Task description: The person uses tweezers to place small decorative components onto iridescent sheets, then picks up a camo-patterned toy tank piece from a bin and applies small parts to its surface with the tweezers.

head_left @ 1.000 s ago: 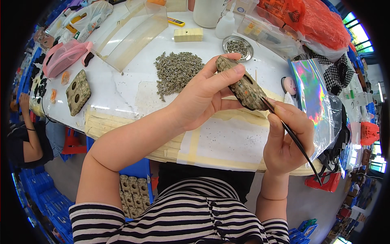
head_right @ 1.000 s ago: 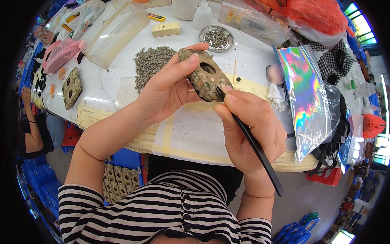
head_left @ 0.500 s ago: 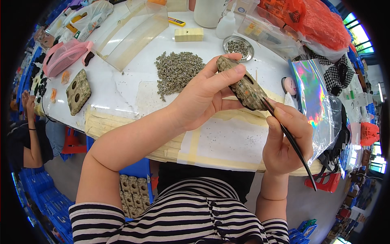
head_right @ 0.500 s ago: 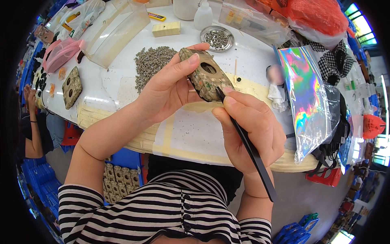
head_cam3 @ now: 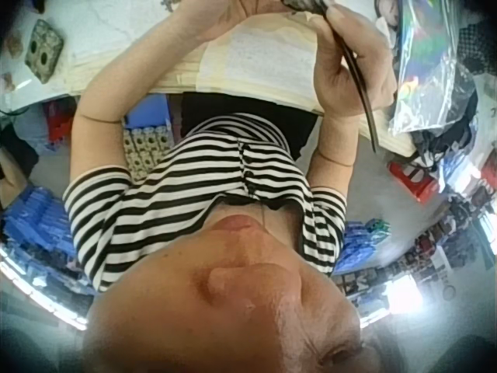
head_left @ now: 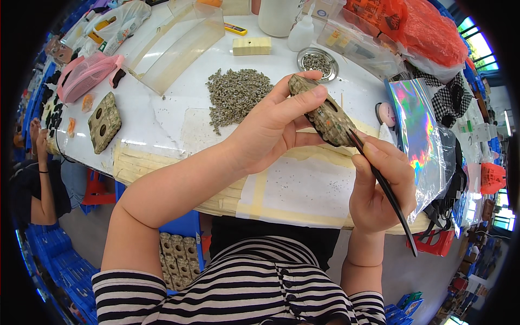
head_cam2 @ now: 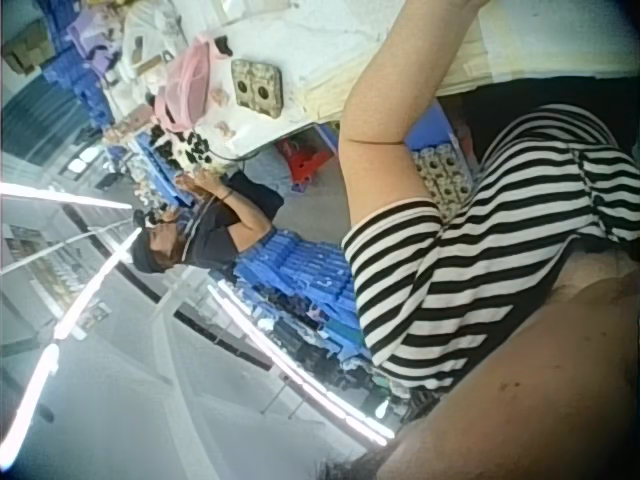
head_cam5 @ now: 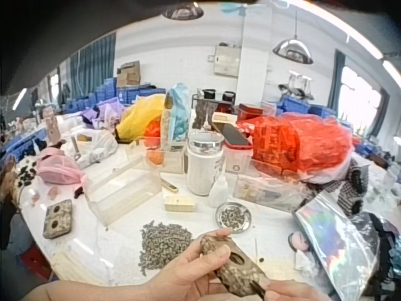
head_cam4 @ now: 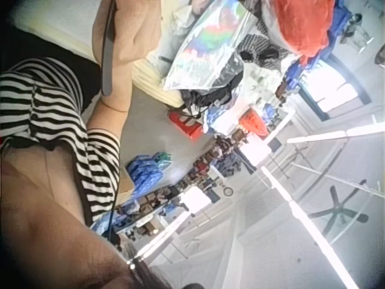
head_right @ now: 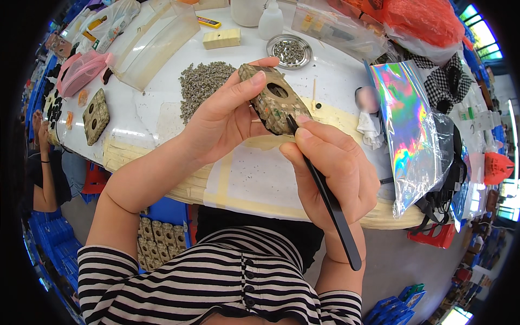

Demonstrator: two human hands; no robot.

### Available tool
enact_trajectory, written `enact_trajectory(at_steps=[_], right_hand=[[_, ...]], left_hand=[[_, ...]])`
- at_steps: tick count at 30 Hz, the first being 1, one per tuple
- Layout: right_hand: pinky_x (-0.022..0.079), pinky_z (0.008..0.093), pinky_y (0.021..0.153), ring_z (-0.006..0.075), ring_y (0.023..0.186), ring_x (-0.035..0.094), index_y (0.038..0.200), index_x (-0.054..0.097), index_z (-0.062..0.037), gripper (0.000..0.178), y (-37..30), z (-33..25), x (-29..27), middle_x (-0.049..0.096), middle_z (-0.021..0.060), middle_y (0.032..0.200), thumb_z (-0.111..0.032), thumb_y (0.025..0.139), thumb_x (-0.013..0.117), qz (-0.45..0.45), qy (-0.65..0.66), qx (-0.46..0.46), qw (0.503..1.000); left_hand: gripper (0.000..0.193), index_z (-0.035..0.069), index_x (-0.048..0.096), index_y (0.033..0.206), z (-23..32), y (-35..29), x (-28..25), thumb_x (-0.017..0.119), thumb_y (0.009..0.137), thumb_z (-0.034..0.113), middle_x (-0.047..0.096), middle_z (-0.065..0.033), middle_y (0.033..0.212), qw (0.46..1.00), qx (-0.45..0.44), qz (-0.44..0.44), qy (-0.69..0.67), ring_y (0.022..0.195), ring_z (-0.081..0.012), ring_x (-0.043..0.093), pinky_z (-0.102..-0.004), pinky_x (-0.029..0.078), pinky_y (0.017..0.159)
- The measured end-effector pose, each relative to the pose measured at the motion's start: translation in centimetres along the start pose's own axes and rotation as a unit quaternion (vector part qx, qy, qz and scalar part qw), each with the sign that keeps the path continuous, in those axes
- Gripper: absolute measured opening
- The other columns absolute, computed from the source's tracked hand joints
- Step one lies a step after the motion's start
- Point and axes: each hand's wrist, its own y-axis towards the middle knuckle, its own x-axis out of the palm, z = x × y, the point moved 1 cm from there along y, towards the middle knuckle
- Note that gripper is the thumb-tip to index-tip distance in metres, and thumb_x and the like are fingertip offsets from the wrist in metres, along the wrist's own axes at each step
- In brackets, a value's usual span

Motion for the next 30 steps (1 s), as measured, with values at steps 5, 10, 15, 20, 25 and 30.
enact_trajectory(at_steps=[5,10,15,20,25,30], right_hand=[[0.055,0.031,0.064,0.0267,0.075,0.068,0.092,0.06,-0.0031,0.027,0.11,-0.09,0.0,0.068,0.0177,0.087,-0.006,0.073,0.078,-0.004,-0.004,-0.006,1.0],[0.056,0.0316,0.065,0.0271,0.075,0.068,0.092,0.059,-0.0025,0.027,0.11,-0.15,0.0,0.068,0.018,0.088,-0.005,0.073,0.078,-0.004,-0.002,-0.008,1.0],[0.056,0.0317,0.065,0.027,0.075,0.068,0.092,0.059,-0.0024,0.027,0.06,-0.19,-0.02,0.068,0.018,0.088,-0.005,0.073,0.078,-0.006,-0.004,-0.007,1.0],[0.056,0.0315,0.064,0.0267,0.075,0.068,0.093,0.059,-0.0024,0.028,0.12,-0.14,-0.01,0.068,0.0177,0.088,-0.005,0.072,0.078,-0.007,-0.004,-0.014,1.0],[0.056,0.0309,0.064,0.0261,0.075,0.068,0.093,0.059,-0.0023,0.029,0.13,-0.2,0.02,0.068,0.0175,0.088,-0.004,0.071,0.078,-0.007,-0.012,-0.017,1.0],[0.056,0.0307,0.064,0.0257,0.075,0.068,0.093,0.059,-0.0023,0.029,0.09,-0.18,0.06,0.068,0.0173,0.088,-0.004,0.071,0.078,-0.007,-0.01,-0.015,1.0]], left_hand=[[0.05,0.011,0.036,0.13,0.04,-0.05,0.01,0.061,0.091,0.029,0.055,-0.0053,0.108,1.0,0.0,0.003,-0.002,0.099,-0.0177,0.059,-0.0383,0.051,0.085],[0.05,0.012,0.036,0.13,0.03,-0.02,0.06,0.061,0.091,0.029,0.055,-0.0051,0.108,1.0,-0.002,0.003,-0.003,0.098,-0.0173,0.059,-0.0378,0.051,0.084],[0.051,0.012,0.036,0.13,0.01,0.0,0.02,0.062,0.09,0.03,0.055,-0.0052,0.108,1.0,-0.001,0.002,-0.003,0.097,-0.0172,0.06,-0.0373,0.051,0.084],[0.053,0.011,0.035,0.132,0.01,-0.02,-0.06,0.062,0.09,0.03,0.055,-0.0053,0.108,1.0,0.0,0.004,-0.001,0.097,-0.0171,0.06,-0.037,0.051,0.084],[0.055,0.011,0.034,0.132,0.01,-0.01,-0.04,0.063,0.089,0.031,0.055,-0.0052,0.108,1.0,-0.002,0.004,0.001,0.098,-0.0169,0.06,-0.0369,0.051,0.084],[0.056,0.011,0.034,0.132,-0.01,0.05,-0.03,0.063,0.089,0.031,0.055,-0.0049,0.109,1.0,-0.001,0.007,0.004,0.098,-0.0166,0.059,-0.0361,0.051,0.084]])
